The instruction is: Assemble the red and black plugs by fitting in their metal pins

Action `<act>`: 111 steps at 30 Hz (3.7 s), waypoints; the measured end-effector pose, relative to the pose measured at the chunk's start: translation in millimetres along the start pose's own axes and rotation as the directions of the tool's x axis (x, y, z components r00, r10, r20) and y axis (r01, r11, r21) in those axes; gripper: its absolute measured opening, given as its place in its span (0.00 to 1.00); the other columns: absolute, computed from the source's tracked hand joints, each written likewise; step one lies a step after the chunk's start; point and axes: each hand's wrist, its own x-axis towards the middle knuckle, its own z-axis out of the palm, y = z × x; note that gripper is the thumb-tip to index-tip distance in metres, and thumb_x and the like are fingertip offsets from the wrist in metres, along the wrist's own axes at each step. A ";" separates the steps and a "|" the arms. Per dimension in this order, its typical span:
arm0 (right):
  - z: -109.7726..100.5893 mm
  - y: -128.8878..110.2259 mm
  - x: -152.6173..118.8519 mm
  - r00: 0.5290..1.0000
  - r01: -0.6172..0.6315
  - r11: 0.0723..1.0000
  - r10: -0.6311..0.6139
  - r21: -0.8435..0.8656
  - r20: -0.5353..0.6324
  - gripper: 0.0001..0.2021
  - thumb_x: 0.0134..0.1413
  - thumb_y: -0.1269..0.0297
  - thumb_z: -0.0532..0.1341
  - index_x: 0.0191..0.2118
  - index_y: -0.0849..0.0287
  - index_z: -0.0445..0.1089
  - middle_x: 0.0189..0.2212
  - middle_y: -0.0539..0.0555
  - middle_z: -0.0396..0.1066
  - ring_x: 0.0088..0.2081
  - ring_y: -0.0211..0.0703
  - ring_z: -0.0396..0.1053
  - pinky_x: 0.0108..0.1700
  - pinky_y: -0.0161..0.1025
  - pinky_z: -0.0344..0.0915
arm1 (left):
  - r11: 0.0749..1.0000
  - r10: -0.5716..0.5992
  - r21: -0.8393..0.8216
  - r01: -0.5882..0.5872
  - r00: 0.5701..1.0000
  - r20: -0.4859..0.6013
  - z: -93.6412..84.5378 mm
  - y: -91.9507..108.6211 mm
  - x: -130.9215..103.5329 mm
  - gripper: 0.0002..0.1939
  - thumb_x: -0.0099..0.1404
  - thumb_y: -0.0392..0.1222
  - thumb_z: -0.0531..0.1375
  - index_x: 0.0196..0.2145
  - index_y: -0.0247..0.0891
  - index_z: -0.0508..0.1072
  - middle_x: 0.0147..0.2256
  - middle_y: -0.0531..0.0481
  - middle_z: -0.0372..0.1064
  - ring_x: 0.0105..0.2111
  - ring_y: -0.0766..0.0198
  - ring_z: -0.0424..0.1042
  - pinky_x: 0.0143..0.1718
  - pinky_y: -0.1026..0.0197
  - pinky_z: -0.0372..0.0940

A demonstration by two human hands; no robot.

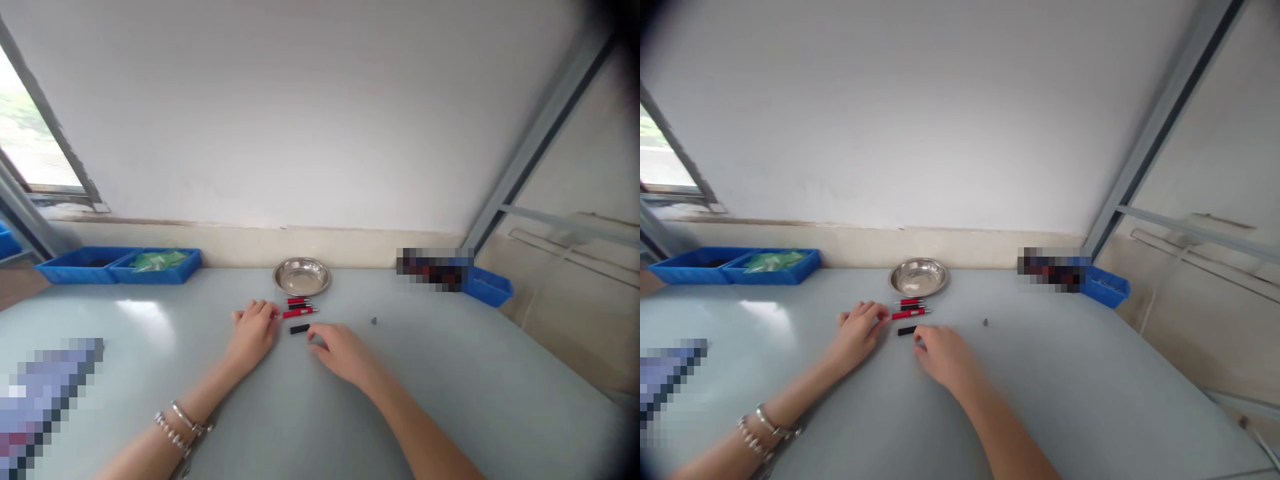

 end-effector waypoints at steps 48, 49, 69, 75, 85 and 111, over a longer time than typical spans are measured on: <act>-4.8 -2.4 8.3 0.982 0.124 0.800 -0.014 0.588 -0.187 0.15 0.55 0.52 0.48 0.27 0.59 0.58 0.18 0.45 0.52 0.21 0.33 0.52 0.24 0.31 0.51 | 0.954 0.093 -0.278 -0.111 0.993 -0.077 -14.1 26.5 -20.2 0.18 0.67 0.43 0.37 0.22 0.39 0.54 0.20 0.55 0.58 0.22 0.66 0.58 0.33 0.58 0.53; -4.8 -2.4 8.2 0.984 0.111 0.800 -0.005 0.589 -0.179 0.17 0.56 0.52 0.47 0.26 0.59 0.57 0.18 0.45 0.52 0.21 0.33 0.52 0.24 0.31 0.50 | 0.953 0.100 -0.278 -0.116 0.992 -0.073 -13.9 26.6 -20.2 0.18 0.67 0.43 0.37 0.22 0.38 0.55 0.20 0.55 0.58 0.23 0.66 0.58 0.34 0.58 0.53; -7.7 -0.4 7.3 0.980 0.102 0.857 0.002 0.505 -0.201 0.18 0.56 0.54 0.47 0.22 0.60 0.58 0.17 0.46 0.55 0.20 0.33 0.52 0.23 0.31 0.50 | 0.887 0.032 -0.460 -0.045 0.999 -0.036 -14.6 28.2 -18.4 0.20 0.65 0.49 0.41 0.19 0.38 0.56 0.16 0.57 0.54 0.20 0.68 0.55 0.27 0.63 0.52; -8.5 0.6 7.4 0.970 0.172 0.863 -0.063 0.474 -0.237 0.09 0.54 0.60 0.50 0.28 0.59 0.60 0.19 0.46 0.54 0.22 0.33 0.53 0.25 0.30 0.53 | 0.842 -0.038 -0.539 0.034 0.999 0.005 -15.1 28.6 -17.8 0.21 0.63 0.51 0.42 0.18 0.38 0.52 0.16 0.58 0.47 0.19 0.69 0.51 0.24 0.64 0.49; -9.9 2.9 6.3 0.867 0.345 0.931 -0.269 0.117 -0.420 0.09 0.56 0.66 0.48 0.32 0.60 0.64 0.26 0.50 0.63 0.27 0.36 0.60 0.32 0.31 0.56 | 0.581 -0.198 -0.747 0.323 0.946 0.256 -18.3 28.7 -12.2 0.21 0.58 0.57 0.42 0.17 0.39 0.50 0.16 0.59 0.45 0.18 0.69 0.48 0.23 0.66 0.49; -19.0 22.3 4.6 0.872 -0.486 0.795 0.466 -0.364 -0.147 0.10 0.55 0.65 0.49 0.37 0.58 0.67 0.35 0.58 0.70 0.38 0.50 0.69 0.32 0.39 0.60 | 0.997 0.052 -0.062 -0.041 0.981 0.185 -21.1 19.8 -15.7 0.13 0.64 0.46 0.44 0.36 0.38 0.64 0.36 0.46 0.63 0.32 0.60 0.66 0.33 0.59 0.59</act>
